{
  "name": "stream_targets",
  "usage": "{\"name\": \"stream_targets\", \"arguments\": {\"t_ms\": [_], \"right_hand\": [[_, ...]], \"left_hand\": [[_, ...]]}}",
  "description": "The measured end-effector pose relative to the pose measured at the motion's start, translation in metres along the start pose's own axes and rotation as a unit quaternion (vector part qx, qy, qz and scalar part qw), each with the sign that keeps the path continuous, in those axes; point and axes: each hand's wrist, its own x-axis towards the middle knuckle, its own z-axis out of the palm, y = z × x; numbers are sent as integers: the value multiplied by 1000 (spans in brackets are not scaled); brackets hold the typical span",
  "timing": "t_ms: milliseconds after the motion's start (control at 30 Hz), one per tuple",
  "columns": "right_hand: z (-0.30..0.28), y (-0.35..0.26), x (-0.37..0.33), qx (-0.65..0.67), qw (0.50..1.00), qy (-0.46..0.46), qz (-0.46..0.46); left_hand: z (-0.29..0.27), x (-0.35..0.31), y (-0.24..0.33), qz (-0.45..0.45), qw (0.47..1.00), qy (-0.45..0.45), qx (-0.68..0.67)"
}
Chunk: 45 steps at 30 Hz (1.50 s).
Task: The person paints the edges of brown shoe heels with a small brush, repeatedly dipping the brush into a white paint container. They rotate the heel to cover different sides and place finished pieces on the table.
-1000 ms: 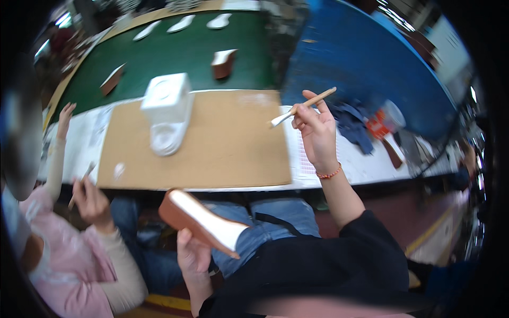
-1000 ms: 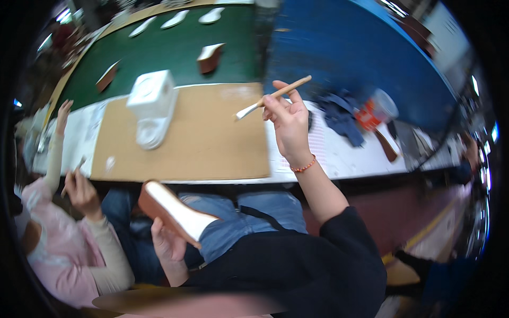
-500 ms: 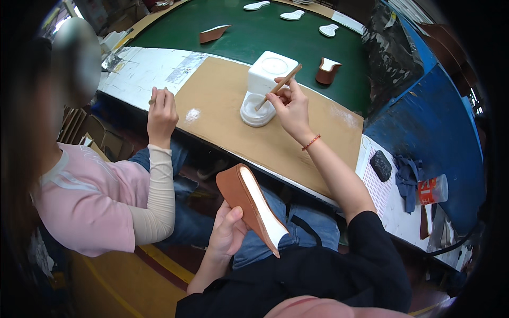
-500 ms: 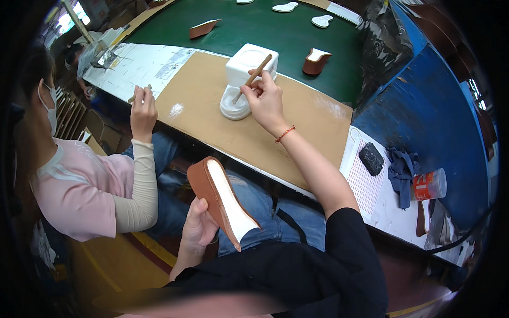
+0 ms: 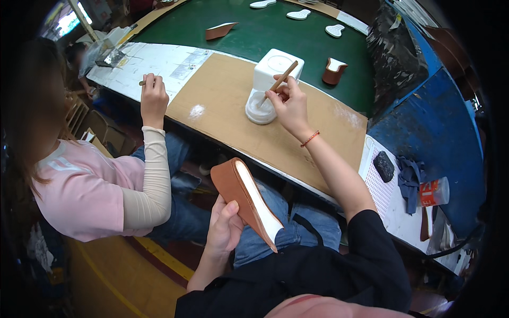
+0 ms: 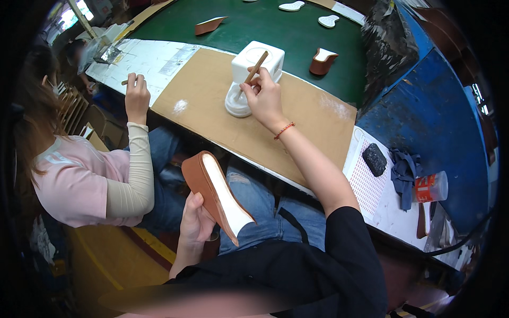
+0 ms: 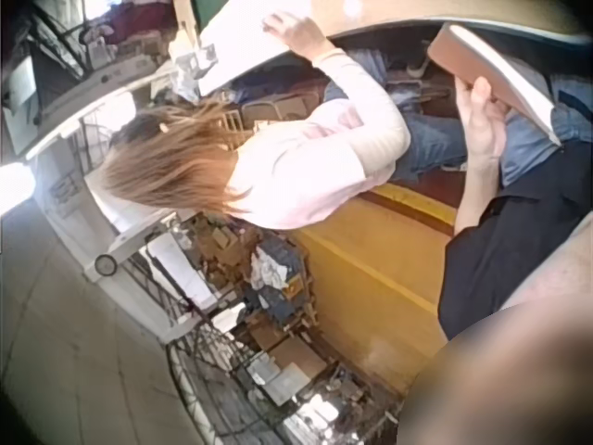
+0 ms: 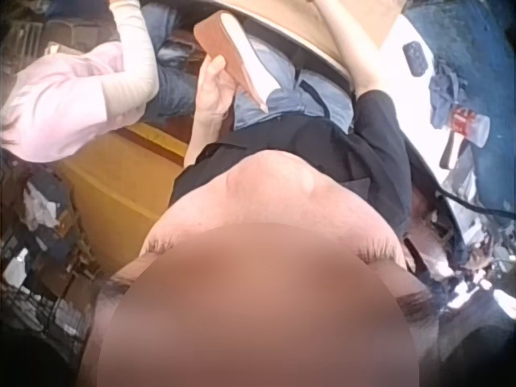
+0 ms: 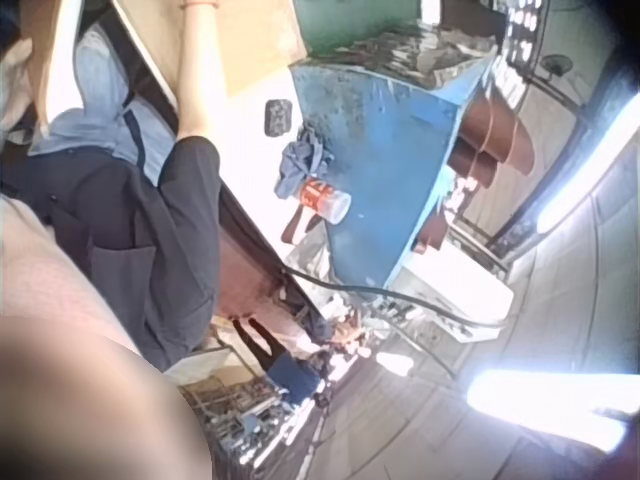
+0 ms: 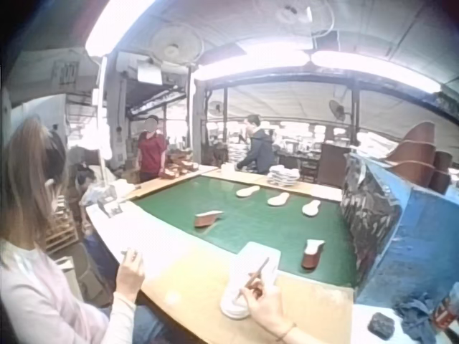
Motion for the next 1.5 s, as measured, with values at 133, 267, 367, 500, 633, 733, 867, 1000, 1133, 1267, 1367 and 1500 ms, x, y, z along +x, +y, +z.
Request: {"name": "stream_targets", "arguments": {"t_ms": [133,267,367,500,633,733,867,1000,1133,1267,1367,1500], "right_hand": [[-2,-12,-3,154,981,-10,118],[-31,-52,-19,371,898,-43,233],[-66,-97,-52,440,878,-71,174],[-100,-141,-93,331,940,-11,80],[-123,-144,-102,323,945,-51,-16],[-130,-138,-106,292,955,-36,-49],[-139,-133,-109,260,961,-39,-81],[-151,-134,-112,262,957,-70,-102],[-153,-134,-111,283,953,-24,-103],[-149,-136,-108,247,964,25,-92],[-149,-137,-107,227,970,5,-86],[-153,-136,-108,229,966,-23,-119]], "left_hand": [[5,2,6,26,1000,-5,3],[16,3,11,80,996,-13,42],[27,7,11,135,988,-22,72],[49,12,3,185,976,-1,116],[68,13,-3,184,973,-18,140],[79,13,-7,190,969,-40,155],[87,13,-12,192,965,-54,168],[90,14,-14,203,960,-61,182],[94,15,-16,204,958,-62,194],[98,15,-19,205,956,-73,199],[100,14,-19,209,953,-72,206],[100,13,-16,206,952,-67,215]]}}
